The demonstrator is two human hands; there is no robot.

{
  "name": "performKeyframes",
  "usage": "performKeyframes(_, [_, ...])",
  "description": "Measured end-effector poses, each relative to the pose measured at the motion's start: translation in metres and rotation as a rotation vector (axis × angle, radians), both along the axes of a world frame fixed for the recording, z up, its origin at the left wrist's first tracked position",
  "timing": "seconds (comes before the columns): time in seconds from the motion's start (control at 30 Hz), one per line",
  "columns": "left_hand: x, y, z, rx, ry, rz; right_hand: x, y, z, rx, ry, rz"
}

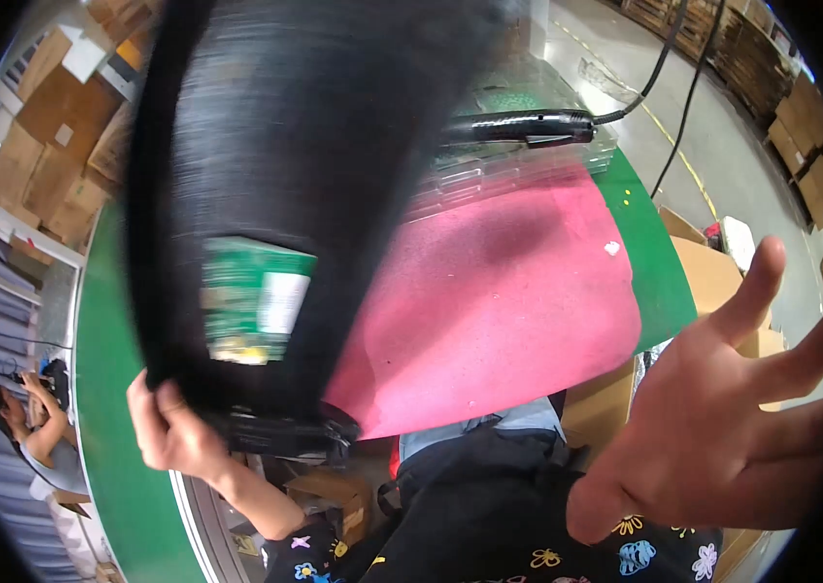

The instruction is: Installing circuit boards into plastic housings and securing them with screws using an electric screwdriver.

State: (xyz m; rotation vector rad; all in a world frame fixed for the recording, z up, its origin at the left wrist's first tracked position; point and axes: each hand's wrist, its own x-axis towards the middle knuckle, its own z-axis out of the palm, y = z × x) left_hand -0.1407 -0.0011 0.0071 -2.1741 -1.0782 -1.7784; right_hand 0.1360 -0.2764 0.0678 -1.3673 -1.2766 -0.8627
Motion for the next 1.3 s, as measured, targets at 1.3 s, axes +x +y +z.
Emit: performKeyframes(1.3, [-0.090,0.186,-0.003,-0.266,-0.022,-0.169,0.046,-0.288,-0.455,-0.528,1.793,-0.609])
